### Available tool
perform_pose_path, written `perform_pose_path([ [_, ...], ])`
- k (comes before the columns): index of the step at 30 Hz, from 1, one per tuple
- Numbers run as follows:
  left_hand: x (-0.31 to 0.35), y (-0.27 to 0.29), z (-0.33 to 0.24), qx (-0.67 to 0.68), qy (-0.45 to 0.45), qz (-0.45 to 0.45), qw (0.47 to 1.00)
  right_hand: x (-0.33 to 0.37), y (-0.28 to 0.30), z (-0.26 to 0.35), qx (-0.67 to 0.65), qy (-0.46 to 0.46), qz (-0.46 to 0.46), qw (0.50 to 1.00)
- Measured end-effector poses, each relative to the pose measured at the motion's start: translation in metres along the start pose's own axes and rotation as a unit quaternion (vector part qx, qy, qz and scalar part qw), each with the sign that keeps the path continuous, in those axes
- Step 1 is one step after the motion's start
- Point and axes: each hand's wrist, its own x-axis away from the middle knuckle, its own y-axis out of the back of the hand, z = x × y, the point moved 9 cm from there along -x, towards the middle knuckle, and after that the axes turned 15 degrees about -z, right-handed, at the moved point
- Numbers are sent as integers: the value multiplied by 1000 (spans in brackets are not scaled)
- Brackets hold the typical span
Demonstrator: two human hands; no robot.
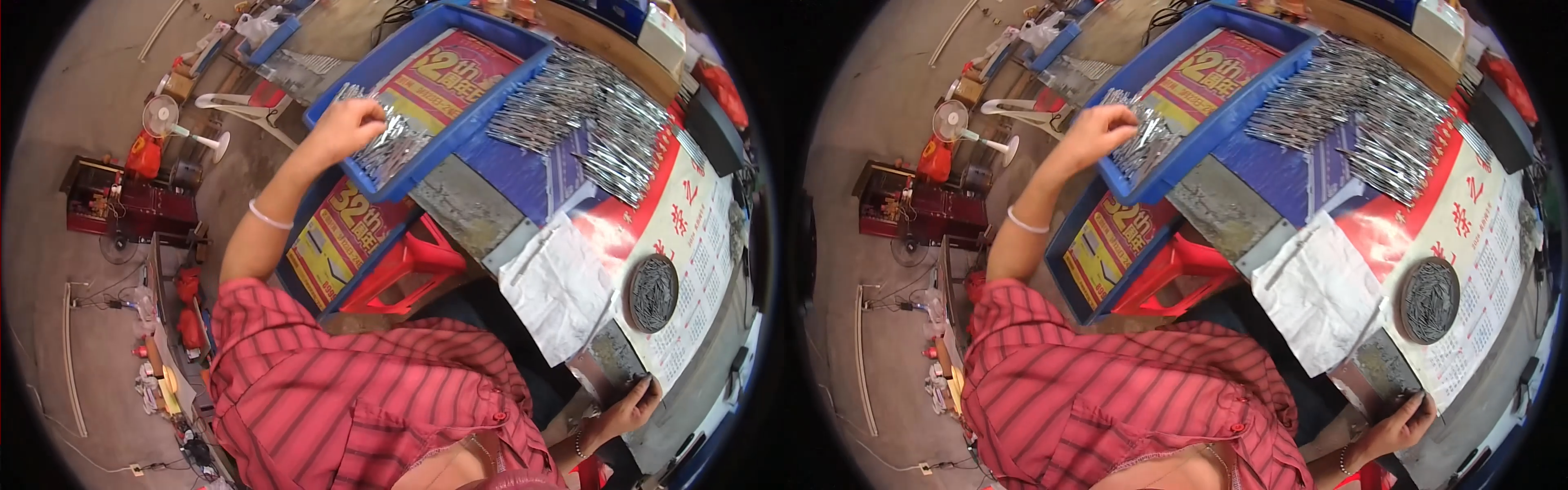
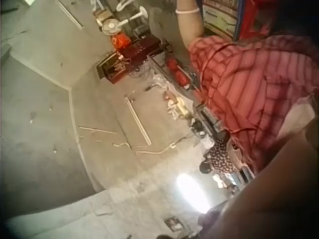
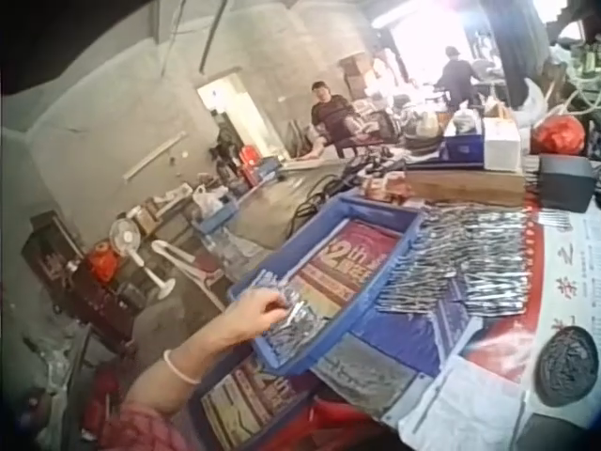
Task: Manually assembling or inspecting small metal hardware components at a workbench in a workshop.
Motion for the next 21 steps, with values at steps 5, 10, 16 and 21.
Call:
perform_pose_path([
  [5,32,-26,39,-67,-49,-14,996,3,-31,47,-7,41,44,998],
  [10,23,-30,36,-86,-97,-25,991,8,-54,68,-17,63,105,992],
  [16,26,-40,36,-12,-118,-13,993,5,-83,86,5,60,173,983],
  [21,21,-41,30,-25,-64,49,996,-10,-97,88,27,90,182,979],
])
